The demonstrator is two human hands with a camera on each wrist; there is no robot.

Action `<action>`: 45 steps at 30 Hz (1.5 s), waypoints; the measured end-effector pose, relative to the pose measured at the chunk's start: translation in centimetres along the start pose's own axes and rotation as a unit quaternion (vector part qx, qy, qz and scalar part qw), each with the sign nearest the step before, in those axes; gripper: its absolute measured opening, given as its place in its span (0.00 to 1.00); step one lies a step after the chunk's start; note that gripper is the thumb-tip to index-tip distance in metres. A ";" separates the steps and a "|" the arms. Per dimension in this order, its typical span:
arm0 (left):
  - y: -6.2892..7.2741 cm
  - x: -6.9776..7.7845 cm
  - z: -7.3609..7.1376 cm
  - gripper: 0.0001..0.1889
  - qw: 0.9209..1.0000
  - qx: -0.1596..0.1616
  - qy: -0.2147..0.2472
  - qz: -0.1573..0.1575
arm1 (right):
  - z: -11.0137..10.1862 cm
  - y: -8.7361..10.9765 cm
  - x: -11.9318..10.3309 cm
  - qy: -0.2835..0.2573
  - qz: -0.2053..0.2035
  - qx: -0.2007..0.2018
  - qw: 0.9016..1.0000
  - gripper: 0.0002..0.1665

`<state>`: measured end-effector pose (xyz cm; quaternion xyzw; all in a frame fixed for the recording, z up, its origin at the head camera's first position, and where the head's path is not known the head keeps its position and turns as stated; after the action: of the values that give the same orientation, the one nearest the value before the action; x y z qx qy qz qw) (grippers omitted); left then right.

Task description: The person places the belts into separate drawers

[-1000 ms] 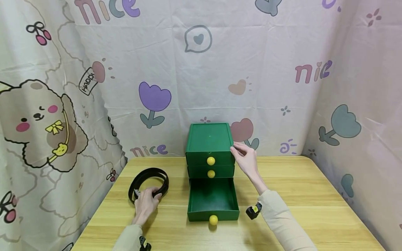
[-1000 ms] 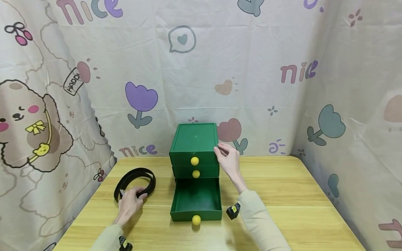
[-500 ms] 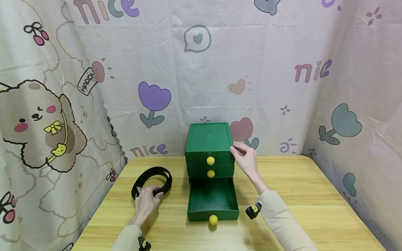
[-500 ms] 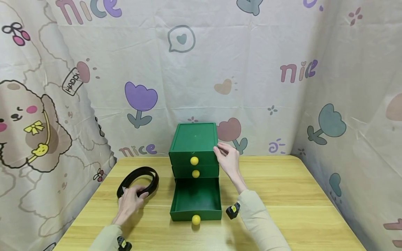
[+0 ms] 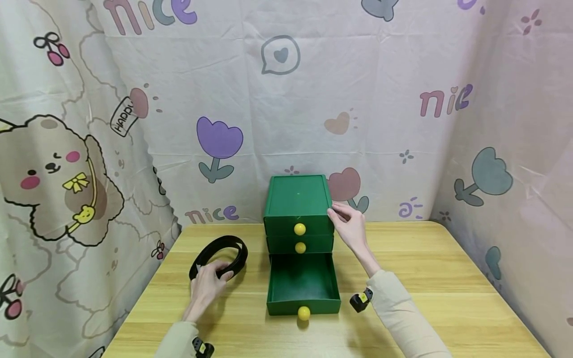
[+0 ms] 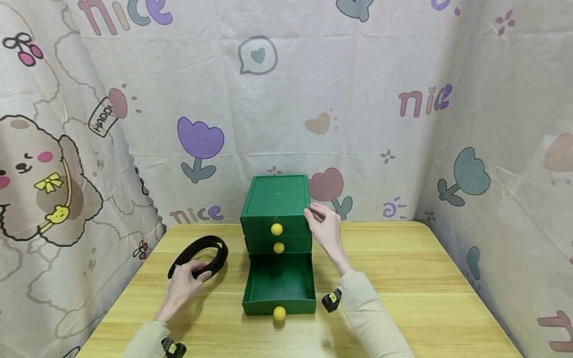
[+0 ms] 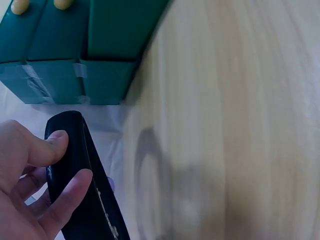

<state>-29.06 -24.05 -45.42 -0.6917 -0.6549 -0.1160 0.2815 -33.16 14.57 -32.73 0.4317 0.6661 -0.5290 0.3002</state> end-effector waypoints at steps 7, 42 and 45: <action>0.3 1.2 -0.9 0.11 1.000 -0.006 0.016 0.012 | 0.1 -1.0 3.3 -0.003 0.012 0.018 1.000 0.19; 3.3 8.4 -4.1 0.08 0.988 -0.112 0.042 0.101 | 0.2 0.3 -0.8 0.004 -0.001 0.010 1.000 0.19; 3.7 9.4 -4.0 0.07 0.983 -0.117 0.045 0.132 | 0.2 0.3 -0.8 0.004 0.000 0.010 1.000 0.19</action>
<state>-23.53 -18.23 -38.09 -0.7939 -0.5268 -0.1847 0.2411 -32.55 14.16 -32.27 0.4371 0.6618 -0.5341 0.2928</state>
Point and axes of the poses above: each hand's wrist, its own y-axis away from the middle knuckle, its own z-axis out of the palm, x = y × z, the point moved 8 cm from there along -y, towards the middle knuckle, and after that the axes turned 8 degrees about -x, right-handed, at the moved point
